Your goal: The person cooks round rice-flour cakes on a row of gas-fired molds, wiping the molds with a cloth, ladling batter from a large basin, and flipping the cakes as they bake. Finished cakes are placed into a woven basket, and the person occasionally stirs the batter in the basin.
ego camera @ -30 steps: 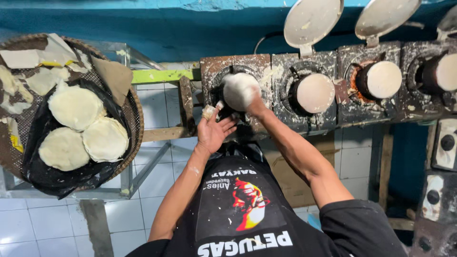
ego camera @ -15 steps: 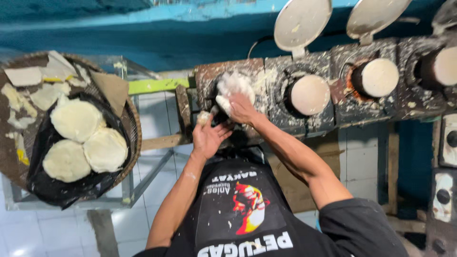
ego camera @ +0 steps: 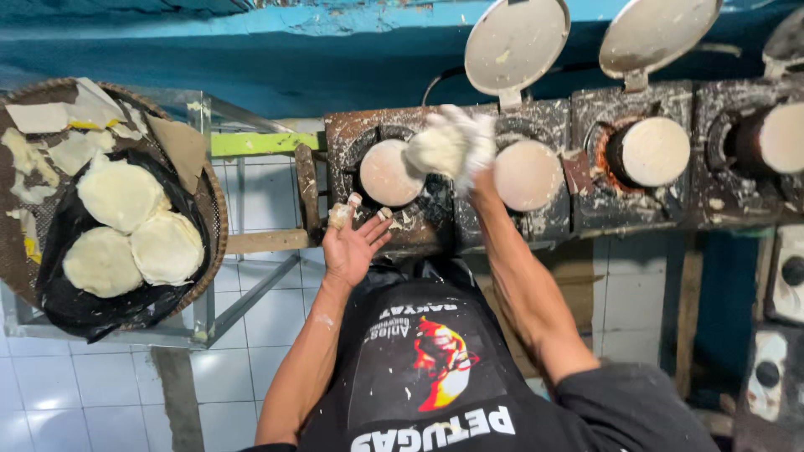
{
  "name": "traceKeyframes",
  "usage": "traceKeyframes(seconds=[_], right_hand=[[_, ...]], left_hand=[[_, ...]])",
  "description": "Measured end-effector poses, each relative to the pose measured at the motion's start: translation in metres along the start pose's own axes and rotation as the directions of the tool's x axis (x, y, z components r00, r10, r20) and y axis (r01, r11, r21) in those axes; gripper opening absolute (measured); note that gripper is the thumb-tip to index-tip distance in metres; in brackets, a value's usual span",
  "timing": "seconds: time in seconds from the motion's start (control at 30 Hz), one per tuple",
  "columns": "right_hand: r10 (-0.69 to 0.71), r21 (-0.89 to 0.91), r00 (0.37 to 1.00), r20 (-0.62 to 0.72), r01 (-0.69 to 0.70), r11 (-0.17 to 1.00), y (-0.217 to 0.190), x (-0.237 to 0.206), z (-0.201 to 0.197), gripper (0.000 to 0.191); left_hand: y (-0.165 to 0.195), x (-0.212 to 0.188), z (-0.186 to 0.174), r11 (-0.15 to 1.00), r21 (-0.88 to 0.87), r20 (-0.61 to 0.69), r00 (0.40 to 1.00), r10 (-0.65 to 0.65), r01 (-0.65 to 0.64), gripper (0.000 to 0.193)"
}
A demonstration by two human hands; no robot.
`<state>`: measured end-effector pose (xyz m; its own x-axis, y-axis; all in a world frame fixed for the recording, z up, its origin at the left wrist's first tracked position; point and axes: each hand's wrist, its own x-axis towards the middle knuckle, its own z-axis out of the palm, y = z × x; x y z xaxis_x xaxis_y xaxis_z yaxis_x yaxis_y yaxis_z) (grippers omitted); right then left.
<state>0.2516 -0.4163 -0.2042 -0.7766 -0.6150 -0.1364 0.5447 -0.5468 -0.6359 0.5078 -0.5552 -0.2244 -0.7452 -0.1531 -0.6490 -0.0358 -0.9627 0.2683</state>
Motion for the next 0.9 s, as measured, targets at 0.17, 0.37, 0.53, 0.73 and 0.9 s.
traceKeyframes(seconds=[0.17, 0.37, 0.53, 0.73, 0.9], right_hand=[[0.21, -0.717, 0.974, 0.087, -0.086, 0.692, 0.005, 0.015, 0.008, 0.049], [-0.107, -0.754, 0.974, 0.198, 0.221, 0.619, -0.006, 0.02, -0.002, 0.048], [-0.057, -0.878, 0.991, 0.117, 0.13, 0.461, 0.011, -0.02, -0.03, 0.044], [-0.224, -0.911, 0.974, 0.009, 0.101, 0.401, -0.044, -0.071, -0.062, 0.039], [0.042, -0.392, 0.993, 0.113, 0.005, 0.92, -0.168, -0.134, -0.084, 0.055]], left_hand=[[-0.013, 0.0, 0.006, 0.998, -0.041, -0.07, 0.996, 0.052, -0.055, 0.077], [-0.028, 0.001, 0.015, 0.992, -0.014, -0.12, 0.985, 0.121, -0.124, 0.074], [-0.046, -0.001, 0.014, 0.974, -0.066, -0.115, 0.971, 0.207, -0.216, 0.072], [-0.066, -0.006, 0.019, 0.951, -0.095, -0.14, 0.95, 0.279, -0.294, 0.063], [-0.095, -0.033, 0.028, 0.949, 0.209, -0.09, 0.962, 0.258, -0.236, 0.052]])
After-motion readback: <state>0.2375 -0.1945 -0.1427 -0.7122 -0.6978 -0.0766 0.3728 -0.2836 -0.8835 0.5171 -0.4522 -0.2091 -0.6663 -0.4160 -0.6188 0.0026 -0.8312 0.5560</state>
